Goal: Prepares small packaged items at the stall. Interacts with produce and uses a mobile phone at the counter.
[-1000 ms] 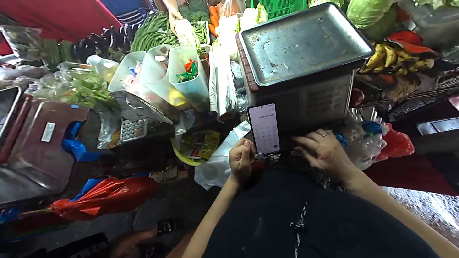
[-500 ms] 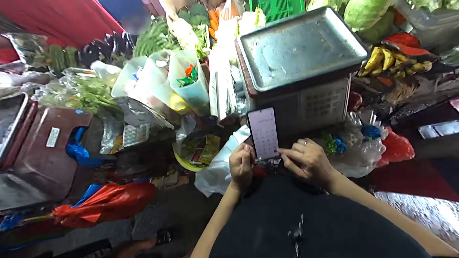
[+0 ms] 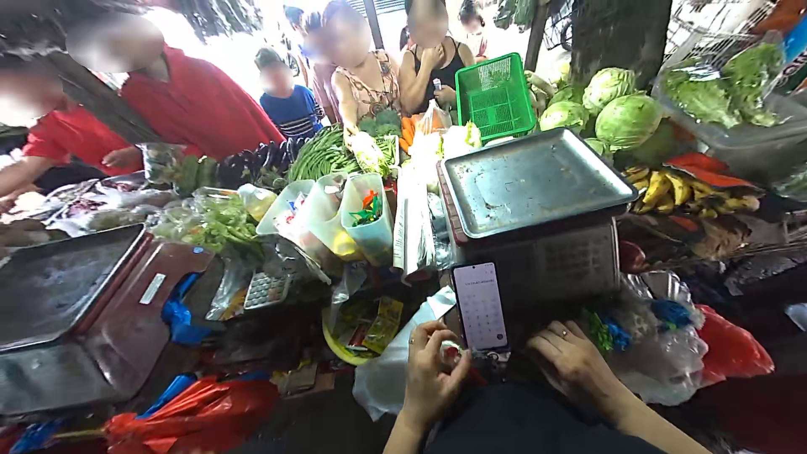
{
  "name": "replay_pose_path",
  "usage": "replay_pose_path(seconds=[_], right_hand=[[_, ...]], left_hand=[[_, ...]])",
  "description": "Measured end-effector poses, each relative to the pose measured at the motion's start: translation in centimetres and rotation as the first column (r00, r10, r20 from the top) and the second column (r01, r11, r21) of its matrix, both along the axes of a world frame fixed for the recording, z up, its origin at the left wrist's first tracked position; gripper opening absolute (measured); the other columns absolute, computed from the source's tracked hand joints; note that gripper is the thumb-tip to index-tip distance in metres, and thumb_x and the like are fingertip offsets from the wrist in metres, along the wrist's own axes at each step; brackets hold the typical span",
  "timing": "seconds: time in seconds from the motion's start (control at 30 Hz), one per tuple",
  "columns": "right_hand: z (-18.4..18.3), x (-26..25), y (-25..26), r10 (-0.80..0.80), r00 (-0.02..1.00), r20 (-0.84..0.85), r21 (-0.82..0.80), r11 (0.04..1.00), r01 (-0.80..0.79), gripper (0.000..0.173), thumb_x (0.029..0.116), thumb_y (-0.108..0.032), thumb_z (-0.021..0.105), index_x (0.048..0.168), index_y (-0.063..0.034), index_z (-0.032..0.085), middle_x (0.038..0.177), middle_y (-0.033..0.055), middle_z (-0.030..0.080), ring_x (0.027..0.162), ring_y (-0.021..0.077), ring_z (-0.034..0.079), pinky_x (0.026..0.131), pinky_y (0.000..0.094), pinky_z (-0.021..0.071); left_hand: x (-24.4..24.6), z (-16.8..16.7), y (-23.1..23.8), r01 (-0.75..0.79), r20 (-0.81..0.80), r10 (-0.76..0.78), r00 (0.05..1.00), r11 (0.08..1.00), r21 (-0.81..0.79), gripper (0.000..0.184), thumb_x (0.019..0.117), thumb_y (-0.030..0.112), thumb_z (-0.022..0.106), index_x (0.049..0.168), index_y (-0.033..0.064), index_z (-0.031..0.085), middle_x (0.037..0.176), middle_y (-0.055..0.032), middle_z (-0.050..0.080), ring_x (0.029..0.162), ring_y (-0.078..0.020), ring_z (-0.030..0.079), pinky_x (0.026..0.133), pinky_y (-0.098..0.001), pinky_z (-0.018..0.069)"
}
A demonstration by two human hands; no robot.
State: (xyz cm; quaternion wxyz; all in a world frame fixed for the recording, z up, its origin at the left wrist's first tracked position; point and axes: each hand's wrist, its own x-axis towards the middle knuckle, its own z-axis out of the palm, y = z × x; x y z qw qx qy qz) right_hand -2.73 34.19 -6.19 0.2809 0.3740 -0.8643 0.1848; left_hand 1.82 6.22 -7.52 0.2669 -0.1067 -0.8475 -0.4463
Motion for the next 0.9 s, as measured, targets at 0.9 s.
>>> replay_pose_path(seconds=[0.9], right_hand=[[3.8, 0.4, -0.7, 0.15, 0.97, 0.192, 0.208, 0.96, -0.189, 0.027, 0.0976, -0.025, 0.051, 0.08, -0.0169, 0.069, 0.075, -0.001, 0.066, 0.079, 0.0227, 0.067, 0.067, 0.0415, 0.0542]], left_hand=[[1.6, 0.8, -1.0, 0.114, 0.104, -0.096, 0.99, 0.974, -0.193, 0.011, 0.0943, 0.025, 0.07, 0.1, 0.0219, 0.079, 0.101, -0.0039, 0.065, 0.094, -0.0103, 0.062, 0.082, -0.025, 0.0546]])
